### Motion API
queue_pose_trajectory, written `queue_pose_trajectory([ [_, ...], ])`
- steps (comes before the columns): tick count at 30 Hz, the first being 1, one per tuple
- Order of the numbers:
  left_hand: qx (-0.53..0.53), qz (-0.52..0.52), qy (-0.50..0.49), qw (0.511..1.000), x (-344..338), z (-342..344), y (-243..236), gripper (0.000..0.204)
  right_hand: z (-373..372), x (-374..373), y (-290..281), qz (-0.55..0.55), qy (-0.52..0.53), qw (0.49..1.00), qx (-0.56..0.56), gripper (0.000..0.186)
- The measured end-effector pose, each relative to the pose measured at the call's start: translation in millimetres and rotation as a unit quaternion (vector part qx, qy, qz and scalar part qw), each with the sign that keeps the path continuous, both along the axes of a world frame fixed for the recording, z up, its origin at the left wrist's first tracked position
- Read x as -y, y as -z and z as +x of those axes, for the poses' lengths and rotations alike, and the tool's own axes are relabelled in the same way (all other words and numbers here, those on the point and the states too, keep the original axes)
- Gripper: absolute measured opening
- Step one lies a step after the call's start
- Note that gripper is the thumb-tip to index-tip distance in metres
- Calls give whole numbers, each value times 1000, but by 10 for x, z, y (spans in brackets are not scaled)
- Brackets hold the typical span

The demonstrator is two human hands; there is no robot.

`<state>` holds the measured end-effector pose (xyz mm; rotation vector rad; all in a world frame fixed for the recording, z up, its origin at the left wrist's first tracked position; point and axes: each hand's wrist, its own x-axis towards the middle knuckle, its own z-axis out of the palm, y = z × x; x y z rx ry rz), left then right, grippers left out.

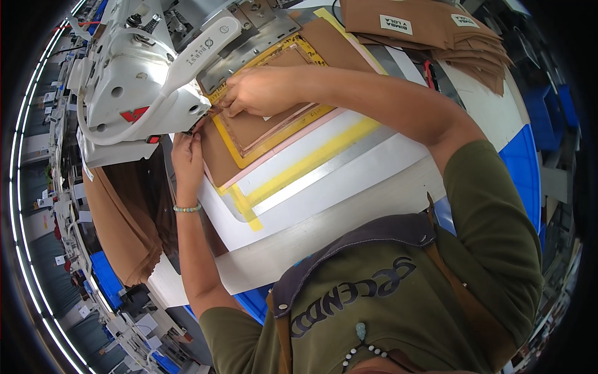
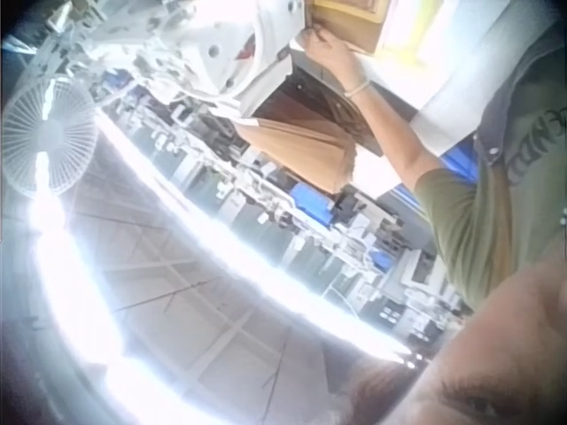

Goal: The recorder is sewing leather labels onto fabric pieces using a specialized sewing machine in a workshop environment.

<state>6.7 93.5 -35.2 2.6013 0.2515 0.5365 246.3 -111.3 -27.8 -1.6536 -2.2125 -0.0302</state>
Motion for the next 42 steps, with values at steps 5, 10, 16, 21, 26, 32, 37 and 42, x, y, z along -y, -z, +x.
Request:
queue_pose_trajectory([
  [5, -38, 6, -2, 999, 200, -28, -136, 35, -61, 165, -113, 8, -16, 1000, 18, 32],
  [10, -30, 136, 13, 990, 319, -231, -202, 39, 222, 775, -260, -69, 94, 992, 55, 32],
  [16, -22, 101, 98, 990, 685, -126, -320, 40, 380, 1452, 28, 88, 171, 974, 123, 35],
  [21, -101, 110, 146, 978, 925, 225, -326, 51, 339, 1397, 122, 129, 183, 972, 72, 34],
  [26, -111, 109, 156, 975, 986, 296, -307, 51, 330, 1381, -5, 55, 198, 977, 59, 40],
  [32, -108, 101, 155, 977, 990, 281, -292, 51, 276, 1377, -40, 69, 228, 967, 92, 39],
  [37, -97, 112, 142, 979, 1012, 308, -241, 50, 275, 1343, -49, 85, 207, 968, 113, 38],
  [42, -54, 128, 148, 979, 1056, 355, -205, 42, 266, 1349, -83, 52, 200, 973, 98, 42],
])
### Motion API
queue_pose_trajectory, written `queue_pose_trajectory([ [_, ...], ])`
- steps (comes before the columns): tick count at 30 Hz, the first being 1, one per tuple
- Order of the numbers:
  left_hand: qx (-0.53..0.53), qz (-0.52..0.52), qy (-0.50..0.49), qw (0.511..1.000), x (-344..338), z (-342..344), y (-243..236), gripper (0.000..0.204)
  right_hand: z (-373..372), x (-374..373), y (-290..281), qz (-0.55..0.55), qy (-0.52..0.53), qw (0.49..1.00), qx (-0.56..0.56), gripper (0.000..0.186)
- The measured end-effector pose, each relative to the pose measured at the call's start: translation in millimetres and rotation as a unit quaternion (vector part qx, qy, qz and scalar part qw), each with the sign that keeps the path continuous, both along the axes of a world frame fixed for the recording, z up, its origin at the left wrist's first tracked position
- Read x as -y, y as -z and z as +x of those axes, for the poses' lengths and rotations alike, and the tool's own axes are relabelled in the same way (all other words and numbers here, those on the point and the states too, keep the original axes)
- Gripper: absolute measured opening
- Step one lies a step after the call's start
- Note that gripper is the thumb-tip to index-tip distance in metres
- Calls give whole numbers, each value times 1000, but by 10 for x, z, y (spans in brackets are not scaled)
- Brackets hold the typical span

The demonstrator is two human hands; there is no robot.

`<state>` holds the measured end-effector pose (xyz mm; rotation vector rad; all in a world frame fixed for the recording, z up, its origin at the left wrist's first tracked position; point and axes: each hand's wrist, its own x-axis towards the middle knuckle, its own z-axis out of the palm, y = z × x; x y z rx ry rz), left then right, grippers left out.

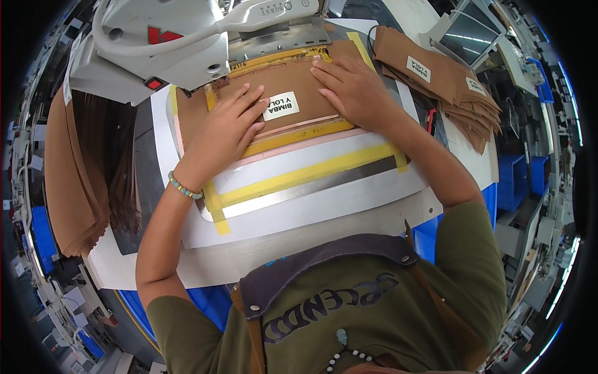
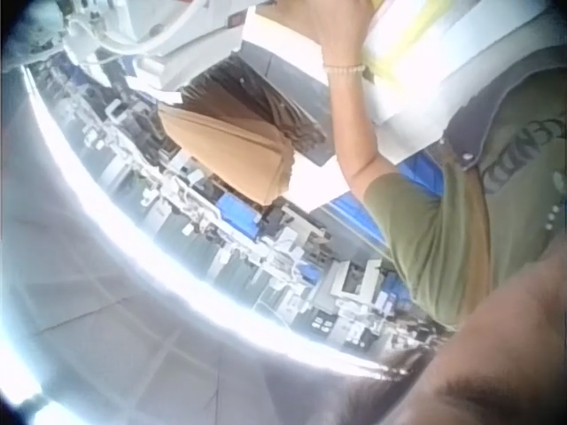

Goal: The recorder is sewing leather labels onto fabric pieces using a specialized sewing machine in a workshop environment.

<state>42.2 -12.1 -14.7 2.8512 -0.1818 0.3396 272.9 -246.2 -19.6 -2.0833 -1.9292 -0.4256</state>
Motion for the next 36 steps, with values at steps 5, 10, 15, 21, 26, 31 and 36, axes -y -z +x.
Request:
queue_pose_trajectory([
  [5, -22, -7, 1, 1000, 75, 62, 8, 46, -3, -40, 22, 21, -8, 1000, 2, 37],
  [10, -22, -13, 0, 1000, 150, 122, 20, 45, 8, -107, 77, 50, -42, 998, 22, 33],
  [15, -25, -27, -7, 999, 185, 133, 61, 44, -44, -209, 98, 44, -56, 997, 17, 35],
  [21, -16, -23, -12, 1000, 135, 57, 86, 46, -198, -394, 109, 60, -66, 995, 42, 37],
  [26, -12, -29, -15, 999, 96, 21, 114, 47, -298, -536, 152, 66, -68, 994, 49, 34],
  [31, -5, -42, -28, 999, 52, -29, 146, 47, -375, -667, 213, 87, -73, 991, 66, 30],
  [36, 2, -48, -44, 998, -25, -106, 143, 47, -452, -821, 257, 120, -95, 986, 60, 25],
])
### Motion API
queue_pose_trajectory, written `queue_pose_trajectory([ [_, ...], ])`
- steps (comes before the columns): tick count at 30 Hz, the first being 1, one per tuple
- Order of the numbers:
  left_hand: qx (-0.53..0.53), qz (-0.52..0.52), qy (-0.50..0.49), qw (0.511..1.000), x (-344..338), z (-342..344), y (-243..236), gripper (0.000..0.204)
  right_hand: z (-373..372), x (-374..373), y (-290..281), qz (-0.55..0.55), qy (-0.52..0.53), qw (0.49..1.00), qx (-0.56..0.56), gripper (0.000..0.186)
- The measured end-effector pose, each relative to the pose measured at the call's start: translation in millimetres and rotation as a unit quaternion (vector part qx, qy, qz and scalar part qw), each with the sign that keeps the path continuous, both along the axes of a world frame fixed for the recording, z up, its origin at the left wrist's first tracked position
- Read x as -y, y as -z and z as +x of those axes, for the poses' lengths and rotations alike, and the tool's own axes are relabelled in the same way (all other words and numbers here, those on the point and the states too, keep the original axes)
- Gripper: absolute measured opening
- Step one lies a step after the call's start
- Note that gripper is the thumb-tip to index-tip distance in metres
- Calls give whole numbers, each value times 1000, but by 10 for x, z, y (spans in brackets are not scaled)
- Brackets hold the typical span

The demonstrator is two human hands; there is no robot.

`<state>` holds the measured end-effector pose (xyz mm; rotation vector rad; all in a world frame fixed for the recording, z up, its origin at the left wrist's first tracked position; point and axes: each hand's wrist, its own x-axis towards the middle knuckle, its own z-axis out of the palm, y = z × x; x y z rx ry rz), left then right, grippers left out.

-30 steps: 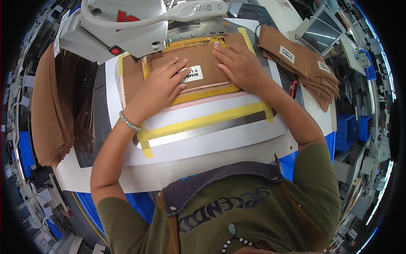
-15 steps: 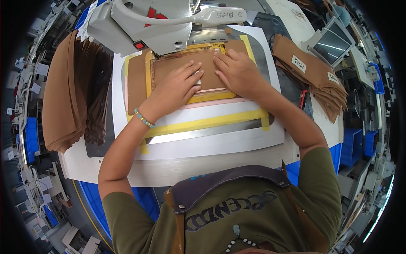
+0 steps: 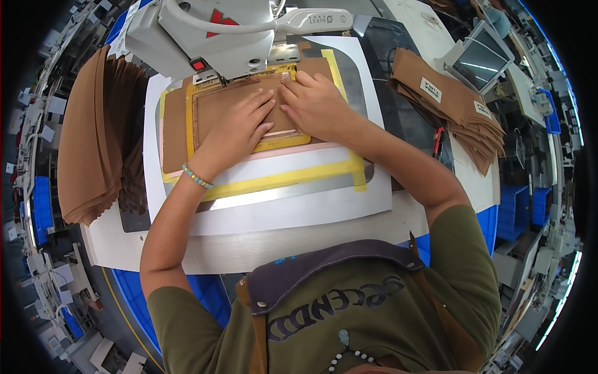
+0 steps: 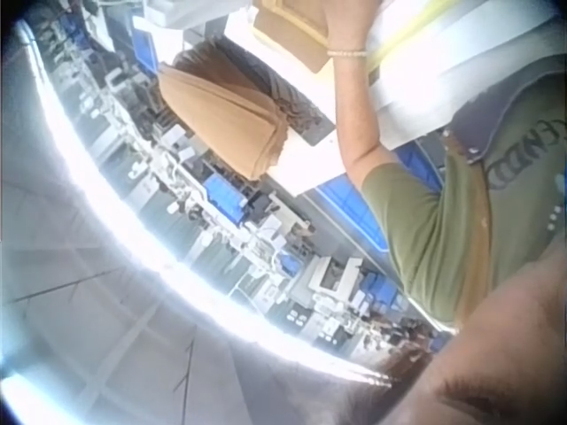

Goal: The recorder is sewing leather labels onto fabric pieces using a specialized sewing machine in a workshop environment.

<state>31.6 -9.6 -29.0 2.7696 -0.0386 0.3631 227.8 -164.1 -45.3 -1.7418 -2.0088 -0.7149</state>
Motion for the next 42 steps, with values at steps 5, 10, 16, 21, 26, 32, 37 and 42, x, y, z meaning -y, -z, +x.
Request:
queue_pose_trajectory([
  [5, -14, 6, -9, 1000, -48, -63, -20, 47, -109, -89, 6, -46, 15, 999, -8, 28],
  [10, -16, 11, -23, 1000, -118, -127, -8, 47, -241, -141, -41, -75, 15, 997, -21, 34],
  [16, -11, 8, -40, 999, -198, -186, 5, 46, -236, 39, -189, -56, -39, 998, -7, 30],
  [21, 1, -28, -34, 999, -226, -239, -48, 42, -67, 367, -416, -123, -31, 978, -167, 28],
  [26, 5, -46, -39, 998, -361, -378, -167, 39, -187, 317, -412, -159, -92, 951, -248, 30],
  [32, -9, -77, 6, 997, -383, -565, -244, 38, -449, 238, -226, -167, -169, 949, -206, 35],
  [37, -29, -58, 51, 997, -230, -641, -194, 46, -481, 317, -259, -178, -150, 954, -190, 37],
  [42, -52, -43, 50, 996, -264, -647, -233, 57, -527, 290, -288, -149, -162, 951, -219, 34],
])
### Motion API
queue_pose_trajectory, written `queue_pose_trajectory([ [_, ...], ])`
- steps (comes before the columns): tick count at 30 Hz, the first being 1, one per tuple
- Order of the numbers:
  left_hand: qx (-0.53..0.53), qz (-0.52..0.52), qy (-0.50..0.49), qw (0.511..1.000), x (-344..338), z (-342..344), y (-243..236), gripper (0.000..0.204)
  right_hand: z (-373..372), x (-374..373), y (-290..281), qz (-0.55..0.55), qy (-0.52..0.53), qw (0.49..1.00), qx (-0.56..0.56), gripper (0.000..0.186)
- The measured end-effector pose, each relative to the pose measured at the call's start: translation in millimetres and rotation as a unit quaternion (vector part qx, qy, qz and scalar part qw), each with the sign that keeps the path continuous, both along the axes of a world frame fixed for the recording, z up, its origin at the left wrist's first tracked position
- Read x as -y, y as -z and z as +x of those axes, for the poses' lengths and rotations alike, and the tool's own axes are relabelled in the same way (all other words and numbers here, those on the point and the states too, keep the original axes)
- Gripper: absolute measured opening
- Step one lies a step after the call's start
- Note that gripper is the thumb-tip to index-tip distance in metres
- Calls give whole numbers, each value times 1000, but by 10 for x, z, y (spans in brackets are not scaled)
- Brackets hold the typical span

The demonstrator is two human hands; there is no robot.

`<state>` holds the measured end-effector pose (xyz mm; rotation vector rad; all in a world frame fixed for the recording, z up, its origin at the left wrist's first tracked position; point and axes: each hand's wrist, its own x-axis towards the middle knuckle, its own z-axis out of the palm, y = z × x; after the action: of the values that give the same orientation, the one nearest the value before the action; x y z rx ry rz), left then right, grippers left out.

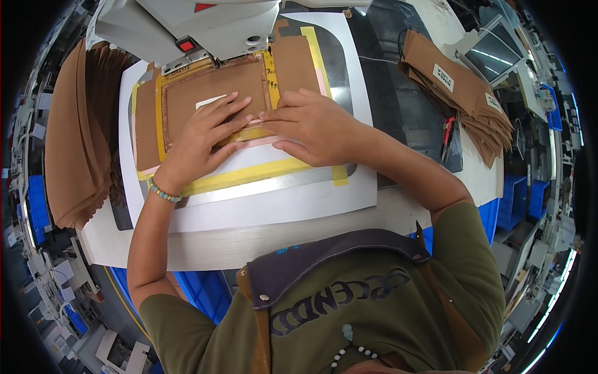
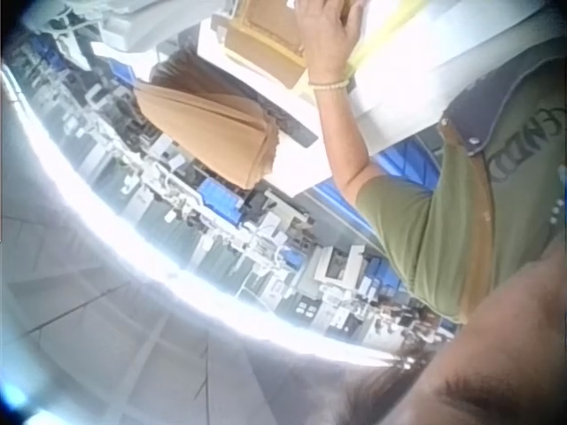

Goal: The recorder is sewing leather labels onto fabric pieces using a specialized sewing machine in a workshop environment.

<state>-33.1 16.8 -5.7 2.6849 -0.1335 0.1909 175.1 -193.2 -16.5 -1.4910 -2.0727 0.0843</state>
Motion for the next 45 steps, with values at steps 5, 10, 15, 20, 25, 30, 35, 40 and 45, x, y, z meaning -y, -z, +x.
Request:
queue_pose_trajectory([
  [5, -25, -8, -18, 1000, -22, 42, -8, 61, 3, -4, 2, -3, 5, 1000, 10, 36],
  [10, -29, 18, 2, 999, -104, 102, -16, 62, 10, -39, 0, 1, 11, 1000, 5, 40],
  [15, -30, 40, 0, 999, -170, 155, -18, 57, 26, -61, 10, 4, 15, 1000, 18, 41],
  [20, -28, 49, 8, 998, -226, 259, -27, 55, 65, -120, 44, -3, 27, 999, 32, 40],
  [25, -31, 53, 7, 998, -328, 372, -33, 57, 120, -228, 90, 23, 44, 997, 53, 39],
  [30, 3, 14, 19, 1000, -449, 503, -12, 56, 156, -332, 153, 41, 59, 995, 64, 40],
  [35, -21, 10, -2, 1000, -550, 609, 4, 49, 246, -361, 202, 28, 84, 994, 60, 41],
  [40, -33, 43, -38, 998, -676, 667, 71, 45, 388, -309, 237, 43, 107, 992, 55, 39],
  [45, -15, -1, -74, 997, -735, 720, 183, 40, 445, -329, 257, 67, 126, 989, 31, 31],
])
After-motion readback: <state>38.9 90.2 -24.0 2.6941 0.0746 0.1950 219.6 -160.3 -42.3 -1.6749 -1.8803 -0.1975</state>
